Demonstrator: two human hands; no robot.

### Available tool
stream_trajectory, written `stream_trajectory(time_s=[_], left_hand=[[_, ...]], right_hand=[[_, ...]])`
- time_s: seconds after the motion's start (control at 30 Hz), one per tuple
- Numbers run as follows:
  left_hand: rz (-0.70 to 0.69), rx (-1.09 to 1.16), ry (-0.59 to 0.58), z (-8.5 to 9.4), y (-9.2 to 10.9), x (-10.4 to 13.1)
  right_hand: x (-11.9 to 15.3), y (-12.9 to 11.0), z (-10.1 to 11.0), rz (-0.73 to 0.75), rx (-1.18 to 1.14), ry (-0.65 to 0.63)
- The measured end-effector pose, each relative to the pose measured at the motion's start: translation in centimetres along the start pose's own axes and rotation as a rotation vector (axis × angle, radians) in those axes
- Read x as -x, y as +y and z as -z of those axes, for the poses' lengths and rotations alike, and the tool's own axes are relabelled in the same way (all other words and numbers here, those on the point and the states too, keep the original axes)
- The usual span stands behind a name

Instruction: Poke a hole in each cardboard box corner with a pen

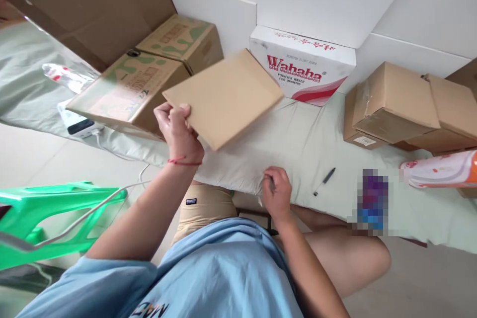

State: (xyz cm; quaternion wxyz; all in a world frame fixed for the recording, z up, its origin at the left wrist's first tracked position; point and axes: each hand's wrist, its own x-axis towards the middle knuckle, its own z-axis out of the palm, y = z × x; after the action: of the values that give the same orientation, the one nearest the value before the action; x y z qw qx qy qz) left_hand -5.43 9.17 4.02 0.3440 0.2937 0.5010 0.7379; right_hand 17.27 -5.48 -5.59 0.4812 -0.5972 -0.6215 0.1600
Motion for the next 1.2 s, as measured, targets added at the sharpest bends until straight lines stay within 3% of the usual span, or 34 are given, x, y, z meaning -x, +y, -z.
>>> stream_trajectory(time_s=[0.07,0.17,0.23,0.3,0.47,0.6,0.73,0.87,0.97,1.13,1.2], left_hand=[[0.064,0.079,-0.112,0.6,0.8,2.1],[0.300,0.105,-0.285,1.6,1.3,4.2],[0.410,0.093,-0.377,2.2,1.2,5.4],[0.431,0.056,-0.486,2.7,0.8,6.7],[0.249,-0.205,-0.818,3.9,-0.1,9.8],[0.141,-0.308,-0.914,5.4,0.1,10.9],[0.215,-0.268,-0.889,6.9,1.3,10.8],[0.354,-0.186,-0.812,7.6,2.1,10.3],[0.437,-0.105,-0.726,7.3,2.3,9.9],[0.577,0.080,-0.473,5.8,1.8,9.0],[0.623,0.099,-0.457,5.5,1.4,8.6]], right_hand=[[-0.4,-0.1,1.7,-0.110,-0.072,0.124],[-0.9,-0.3,5.1,-0.311,-0.263,0.322],[-1.1,-0.6,7.4,-0.448,-0.457,0.387],[-0.8,-0.9,9.6,-0.517,-0.555,0.355],[1.5,-0.8,13.3,-0.500,-0.269,0.091],[3.2,-1.0,14.2,-0.436,-0.168,0.056],[3.7,-2.7,14.2,-0.357,-0.072,0.033],[3.2,-5.2,14.2,-0.176,0.006,0.016],[2.7,-7.1,14.0,-0.002,0.068,-0.024],[2.1,-10.5,13.0,0.221,0.154,-0.117],[1.9,-11.8,12.4,0.283,0.171,-0.159]])
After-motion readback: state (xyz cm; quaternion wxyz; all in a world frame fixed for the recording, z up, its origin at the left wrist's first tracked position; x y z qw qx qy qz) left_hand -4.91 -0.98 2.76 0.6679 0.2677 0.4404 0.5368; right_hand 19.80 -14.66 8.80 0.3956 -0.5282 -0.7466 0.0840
